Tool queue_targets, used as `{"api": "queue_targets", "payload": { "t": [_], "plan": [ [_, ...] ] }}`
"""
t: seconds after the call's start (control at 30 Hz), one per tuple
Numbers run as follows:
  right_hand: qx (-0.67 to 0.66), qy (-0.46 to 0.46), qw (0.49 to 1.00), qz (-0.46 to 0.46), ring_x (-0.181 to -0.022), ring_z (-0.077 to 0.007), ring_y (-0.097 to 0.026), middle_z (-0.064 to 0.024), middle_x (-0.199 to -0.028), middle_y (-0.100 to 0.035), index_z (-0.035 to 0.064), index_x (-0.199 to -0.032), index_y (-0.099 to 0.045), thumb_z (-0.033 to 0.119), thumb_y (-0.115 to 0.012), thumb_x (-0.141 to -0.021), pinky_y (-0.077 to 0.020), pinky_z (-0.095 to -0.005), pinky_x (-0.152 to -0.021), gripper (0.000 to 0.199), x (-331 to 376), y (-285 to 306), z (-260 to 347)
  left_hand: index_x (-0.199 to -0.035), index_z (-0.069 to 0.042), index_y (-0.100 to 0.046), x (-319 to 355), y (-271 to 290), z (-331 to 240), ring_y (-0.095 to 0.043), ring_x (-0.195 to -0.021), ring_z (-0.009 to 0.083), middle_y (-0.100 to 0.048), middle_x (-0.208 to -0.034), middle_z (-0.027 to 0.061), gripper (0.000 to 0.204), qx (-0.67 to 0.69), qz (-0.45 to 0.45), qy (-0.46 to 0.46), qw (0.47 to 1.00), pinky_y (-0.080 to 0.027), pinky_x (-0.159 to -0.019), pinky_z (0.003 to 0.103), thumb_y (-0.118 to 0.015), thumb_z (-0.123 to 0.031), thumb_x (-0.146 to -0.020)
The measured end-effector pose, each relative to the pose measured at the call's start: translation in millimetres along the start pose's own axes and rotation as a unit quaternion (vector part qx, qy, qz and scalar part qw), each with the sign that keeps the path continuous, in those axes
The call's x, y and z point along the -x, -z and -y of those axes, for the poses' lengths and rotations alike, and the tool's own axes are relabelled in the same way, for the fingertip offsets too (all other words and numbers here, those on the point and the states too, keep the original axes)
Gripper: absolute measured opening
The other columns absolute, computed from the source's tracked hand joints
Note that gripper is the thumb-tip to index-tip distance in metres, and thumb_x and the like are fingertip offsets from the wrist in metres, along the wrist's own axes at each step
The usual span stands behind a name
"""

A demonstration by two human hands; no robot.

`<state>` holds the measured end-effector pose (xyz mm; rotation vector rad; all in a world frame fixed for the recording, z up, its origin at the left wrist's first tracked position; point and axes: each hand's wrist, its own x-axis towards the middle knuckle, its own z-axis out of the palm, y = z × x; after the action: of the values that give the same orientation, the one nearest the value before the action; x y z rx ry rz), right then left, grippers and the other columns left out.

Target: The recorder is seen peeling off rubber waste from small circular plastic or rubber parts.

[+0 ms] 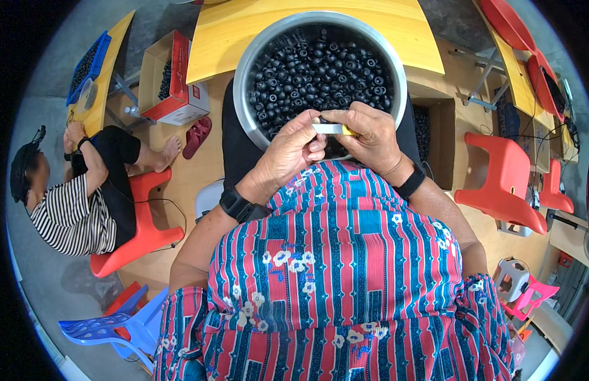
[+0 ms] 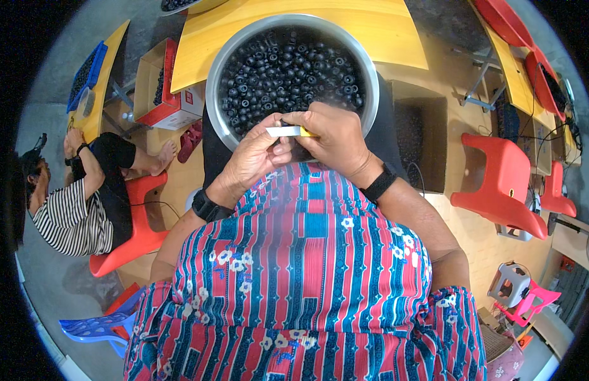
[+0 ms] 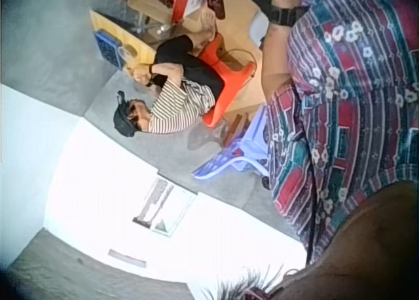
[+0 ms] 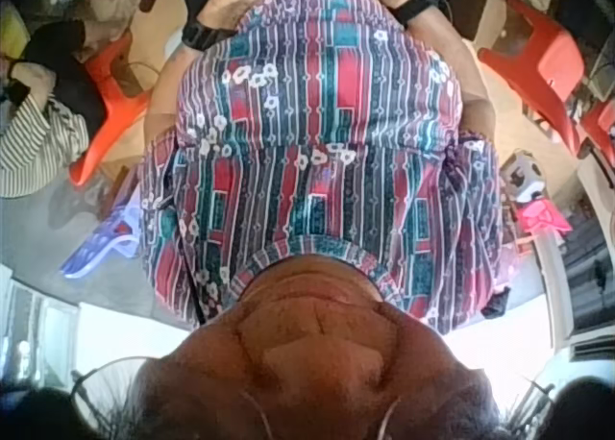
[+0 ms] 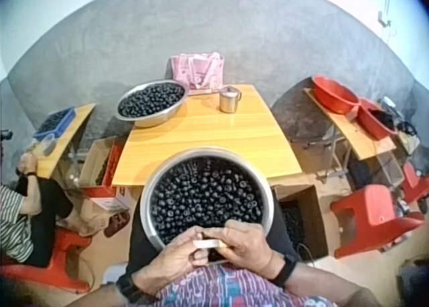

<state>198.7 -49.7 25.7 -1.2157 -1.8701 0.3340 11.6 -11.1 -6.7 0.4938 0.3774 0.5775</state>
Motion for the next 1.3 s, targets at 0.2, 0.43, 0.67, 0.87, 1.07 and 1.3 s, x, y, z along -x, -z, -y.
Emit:
{"api": "queue_targets", "payload": {
  "t": [0.2,0.43,0.67,0.87,1.07,1.3],
  "plan": [
    [-0.086,-0.095,0.992,0.005,-0.069,-0.0269,-0.063,-0.0107,-0.077,-0.064,0.0074,-0.097,-0.071,0.011,-0.076,-0.072,-0.0501,-0.033,-0.063,0.025,-1.1,-2.6,-4.6,-0.109,-0.008,-0.051,-1.9,-4.1,-1.7,-0.04,-0.064,0.0039,-0.05,-0.081,-0.0005,0.015,-0.022,-0.016,0.0,1.0,-0.036,-0.057,0.018,-0.05,-0.021,-0.101],
    [-0.094,-0.078,0.992,0.042,-0.072,-0.0287,-0.064,-0.0126,-0.078,-0.064,0.0043,-0.09,-0.068,0.026,-0.072,-0.083,-0.0493,-0.0352,-0.064,0.023,0.0,7.1,-2.5,-0.109,-0.007,-0.051,-2.3,-6.9,-1.4,-0.038,-0.064,0.0026,-0.049,-0.083,-0.0012,0.017,-0.11,-0.031,-0.082,0.99,-0.034,-0.055,0.017,-0.05,-0.022,-0.102],
    [-0.025,-0.055,0.996,0.058,-0.071,-0.0307,-0.063,-0.0112,-0.075,-0.061,0.0065,-0.091,-0.067,0.034,-0.069,-0.084,-0.049,-0.0386,-0.062,0.028,1.4,5.5,-3.0,-0.108,-0.006,-0.051,-1.8,-5.9,-2.1,-0.038,-0.065,0.0023,-0.047,-0.083,-0.002,0.021,-0.133,-0.011,-0.087,0.987,-0.034,-0.055,0.017,-0.053,-0.025,-0.101],
    [-0.011,-0.049,0.997,0.064,-0.071,-0.0301,-0.063,-0.0108,-0.076,-0.061,0.0065,-0.092,-0.067,0.034,-0.069,-0.083,-0.0491,-0.0389,-0.061,0.029,2.9,3.1,-5.2,-0.113,-0.006,-0.05,-0.6,-3.0,-2.5,-0.037,-0.067,0.0035,-0.048,-0.086,-0.0011,0.023,-0.13,0.005,-0.077,0.988,-0.034,-0.059,0.018,-0.051,-0.025,-0.101],
    [-0.019,-0.061,0.996,0.057,-0.07,-0.03,-0.062,-0.0106,-0.075,-0.06,0.0062,-0.091,-0.067,0.034,-0.069,-0.083,-0.0486,-0.0388,-0.061,0.029,2.9,4.0,-5.8,-0.114,-0.006,-0.05,-0.3,-2.3,-2.4,-0.037,-0.067,0.0033,-0.047,-0.086,-0.0014,0.023,-0.127,0.012,-0.071,0.989,-0.034,-0.058,0.018,-0.052,-0.025,-0.1],
    [-0.03,-0.076,0.995,0.054,-0.073,-0.0316,-0.063,-0.0121,-0.077,-0.062,0.0047,-0.089,-0.067,0.032,-0.068,-0.085,-0.049,-0.0386,-0.063,0.028,1.9,2.0,-5.1,-0.114,-0.006,-0.049,-0.9,1.8,-2.0,-0.038,-0.068,0.0042,-0.047,-0.086,-0.0007,0.023,-0.132,0.015,-0.071,0.989,-0.034,-0.059,0.019,-0.051,-0.025,-0.101]
  ]
}}
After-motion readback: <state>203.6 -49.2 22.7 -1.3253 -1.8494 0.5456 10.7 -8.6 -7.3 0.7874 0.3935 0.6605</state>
